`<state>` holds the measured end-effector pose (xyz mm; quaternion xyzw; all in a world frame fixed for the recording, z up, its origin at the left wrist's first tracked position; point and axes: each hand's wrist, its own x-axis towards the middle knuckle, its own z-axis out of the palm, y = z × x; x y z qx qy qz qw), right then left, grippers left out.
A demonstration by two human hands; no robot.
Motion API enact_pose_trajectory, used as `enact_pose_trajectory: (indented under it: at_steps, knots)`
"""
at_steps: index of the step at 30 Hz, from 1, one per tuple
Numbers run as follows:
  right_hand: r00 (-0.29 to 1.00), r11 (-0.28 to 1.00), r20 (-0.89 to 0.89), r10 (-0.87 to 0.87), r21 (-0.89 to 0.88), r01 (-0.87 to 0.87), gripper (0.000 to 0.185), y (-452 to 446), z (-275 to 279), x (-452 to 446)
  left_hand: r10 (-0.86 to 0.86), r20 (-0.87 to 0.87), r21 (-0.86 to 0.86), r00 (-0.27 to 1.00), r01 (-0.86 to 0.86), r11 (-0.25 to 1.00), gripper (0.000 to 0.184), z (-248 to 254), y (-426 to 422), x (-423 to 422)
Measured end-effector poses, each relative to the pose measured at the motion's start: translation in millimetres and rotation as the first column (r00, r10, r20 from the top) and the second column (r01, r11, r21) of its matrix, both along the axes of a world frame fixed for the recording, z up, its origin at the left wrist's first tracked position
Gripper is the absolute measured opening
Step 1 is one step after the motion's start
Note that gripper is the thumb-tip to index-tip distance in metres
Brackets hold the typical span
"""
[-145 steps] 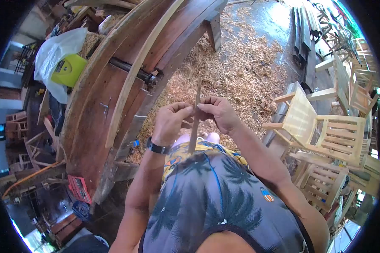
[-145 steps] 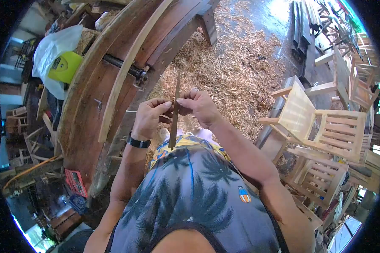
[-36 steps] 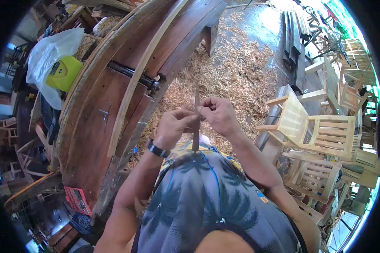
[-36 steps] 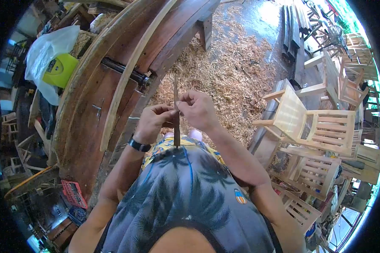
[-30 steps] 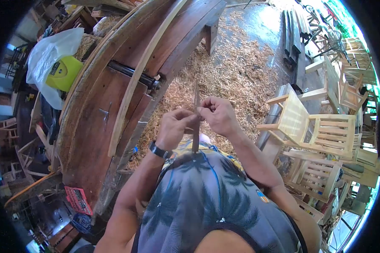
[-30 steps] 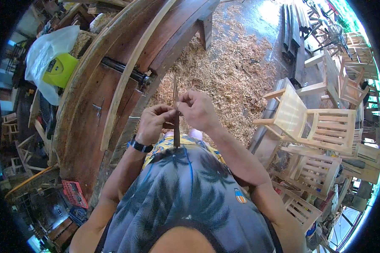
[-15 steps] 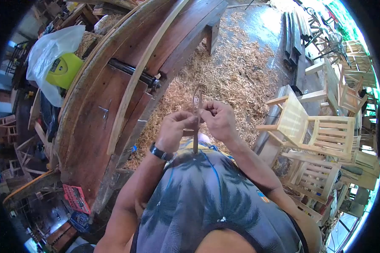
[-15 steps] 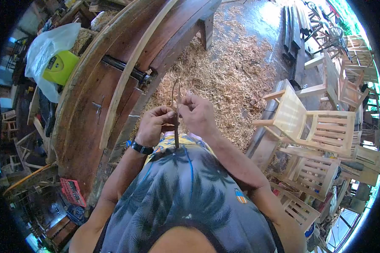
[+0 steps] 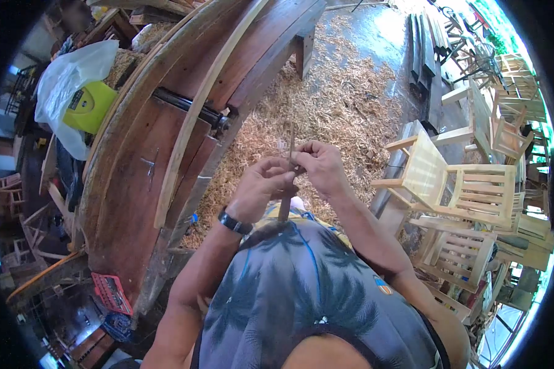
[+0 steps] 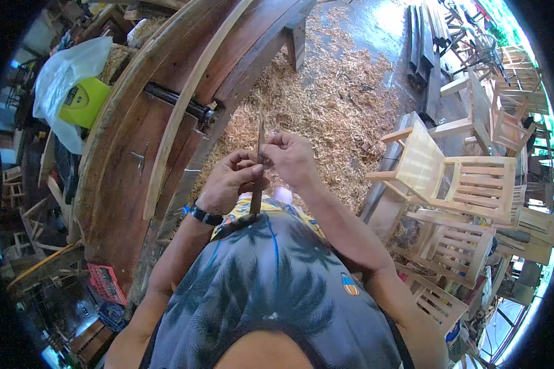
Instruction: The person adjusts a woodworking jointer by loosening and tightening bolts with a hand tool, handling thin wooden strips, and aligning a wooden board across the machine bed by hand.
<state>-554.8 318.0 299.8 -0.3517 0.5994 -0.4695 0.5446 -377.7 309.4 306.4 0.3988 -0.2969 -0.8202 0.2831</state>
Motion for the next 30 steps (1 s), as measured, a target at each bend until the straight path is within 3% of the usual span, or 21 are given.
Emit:
enact_pose_trajectory:
  at_steps: [3,6,8,10,13,15,19,28,30]
  knots:
    - [0.999,1.000,-0.049,0.001,-0.028,-0.002,0.010,1,-3,-6,0.022,0.064,-0.072,0.998,-0.017,0.997,0.024,4,0,-7]
    - [0.932,0.969,-0.339,-0.131,-0.243,0.048,0.009,4,10,-7,0.034,0.117,-0.096,0.993,-0.023,0.995,0.021,-4,-3,-7]
    - [0.818,0.888,-0.556,-0.146,-0.438,-0.139,0.010,0,30,-15,0.015,0.099,-0.056,0.995,-0.009,0.998,0.017,-4,-7,-3]
    - [0.699,0.782,-0.699,-0.154,-0.518,-0.346,0.012,-6,40,-25,0.021,0.110,-0.074,0.994,-0.013,0.997,0.016,-10,-9,-1]
    - [0.569,0.655,-0.818,-0.080,-0.473,-0.588,0.014,-18,45,-38,0.008,0.264,-0.169,0.964,0.038,0.985,0.014,0,-10,0]
    - [0.494,0.621,-0.869,0.011,-0.382,-0.685,0.014,-20,50,-45,0.071,0.422,-0.401,0.904,0.116,0.909,0.012,1,-8,0]
    - [0.442,0.635,-0.894,0.070,-0.302,-0.711,0.011,-17,65,-45,0.274,0.497,-0.667,0.824,0.160,0.728,0.011,13,-1,0]
    - [0.379,0.603,-0.925,0.022,-0.290,-0.743,0.010,-17,65,-40,0.388,0.532,-0.778,0.753,0.253,0.575,0.014,19,2,2]
    - [0.368,0.604,-0.930,0.016,-0.284,-0.745,0.008,-17,67,-38,0.390,0.548,-0.763,0.740,0.251,0.596,0.014,20,2,1]
